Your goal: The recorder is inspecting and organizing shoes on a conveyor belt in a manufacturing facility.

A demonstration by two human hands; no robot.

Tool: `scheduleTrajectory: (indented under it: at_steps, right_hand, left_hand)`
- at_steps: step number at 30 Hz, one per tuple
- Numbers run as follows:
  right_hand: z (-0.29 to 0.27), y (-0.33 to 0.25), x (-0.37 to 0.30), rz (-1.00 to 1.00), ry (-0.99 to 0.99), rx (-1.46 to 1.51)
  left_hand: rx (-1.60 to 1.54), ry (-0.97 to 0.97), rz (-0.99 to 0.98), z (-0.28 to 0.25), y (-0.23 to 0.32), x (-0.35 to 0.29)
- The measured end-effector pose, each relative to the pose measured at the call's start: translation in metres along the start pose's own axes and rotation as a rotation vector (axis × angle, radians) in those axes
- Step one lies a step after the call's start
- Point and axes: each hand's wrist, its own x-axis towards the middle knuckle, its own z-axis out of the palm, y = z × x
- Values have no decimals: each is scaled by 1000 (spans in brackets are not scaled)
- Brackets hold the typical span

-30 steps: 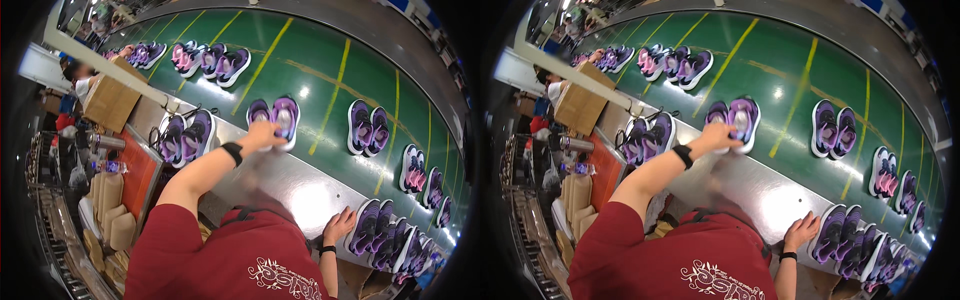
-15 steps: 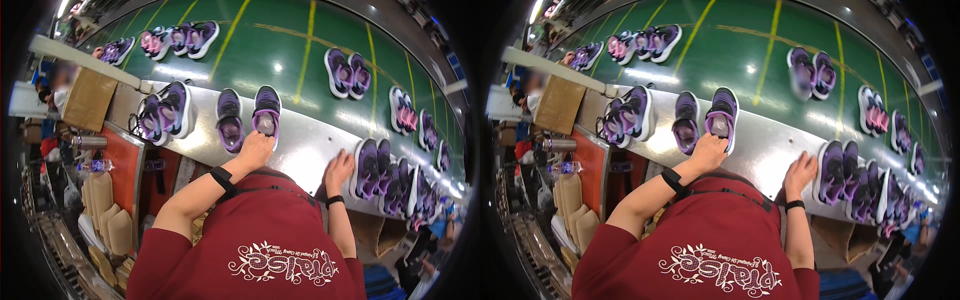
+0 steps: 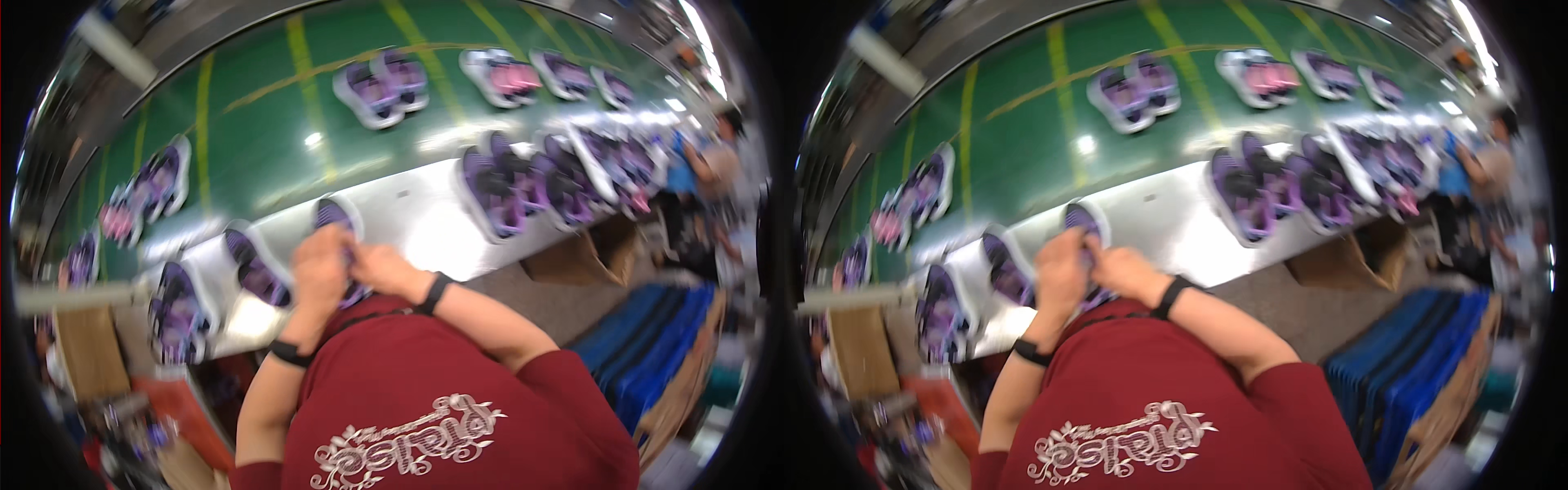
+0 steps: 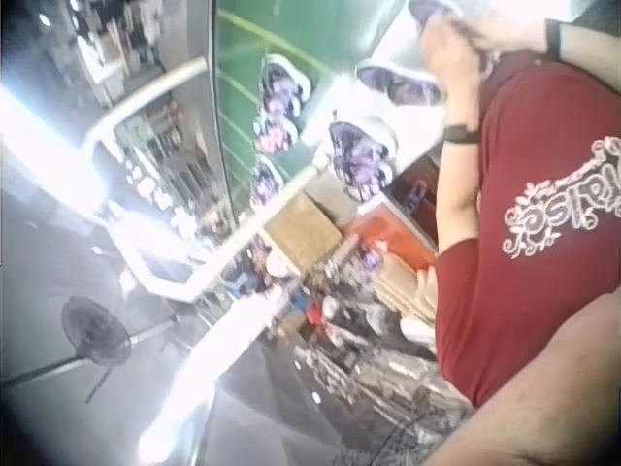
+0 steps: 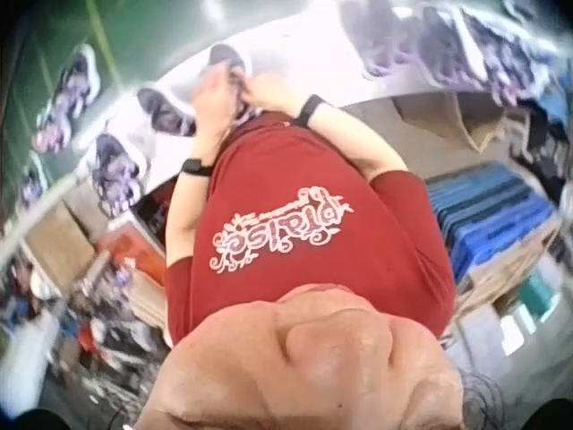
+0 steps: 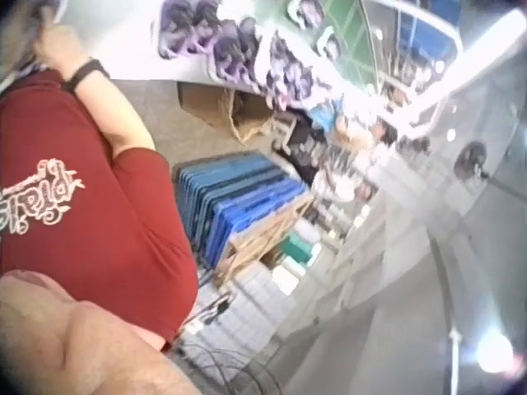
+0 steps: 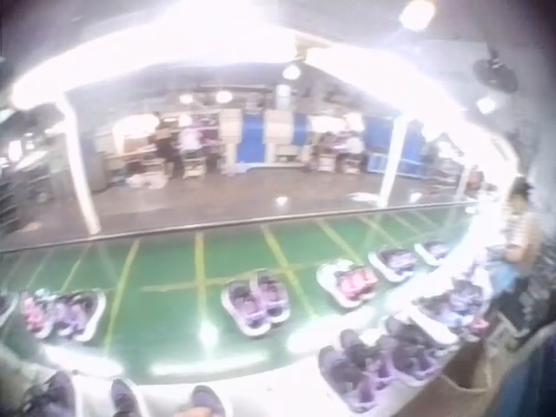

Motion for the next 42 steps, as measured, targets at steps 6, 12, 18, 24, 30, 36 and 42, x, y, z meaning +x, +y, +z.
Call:
scheduleTrajectory:
  at_steps: [6, 12, 18, 24, 30, 36, 42]
  right_hand:
    - [-11, -1, -11, 46, 66, 37]
    - [-11, 2, -10, 67, 81, -21]
    - [2, -12, -4, -16, 92, -156]
    - [12, 2, -9, 76, 120, 46]
    - [-30, -1, -16, 91, -61, 147]
    - [-26, 1, -16, -28, -84, 79]
    - [-41, 20, -11, 284, -1, 588]
  left_hand:
    - [-184, 35, -39, 2, -31, -24]
    - [56, -250, 85, -18, -19, -6]
    - [19, -98, 21, 0, -8, 3]
    - [-80, -185, 199, -6, -42, -14]
    - [176, -207, 249, 11, -2, -11]
    - [174, -211, 214, 17, -12, -16]
    - [69, 34, 275, 18, -21, -28]
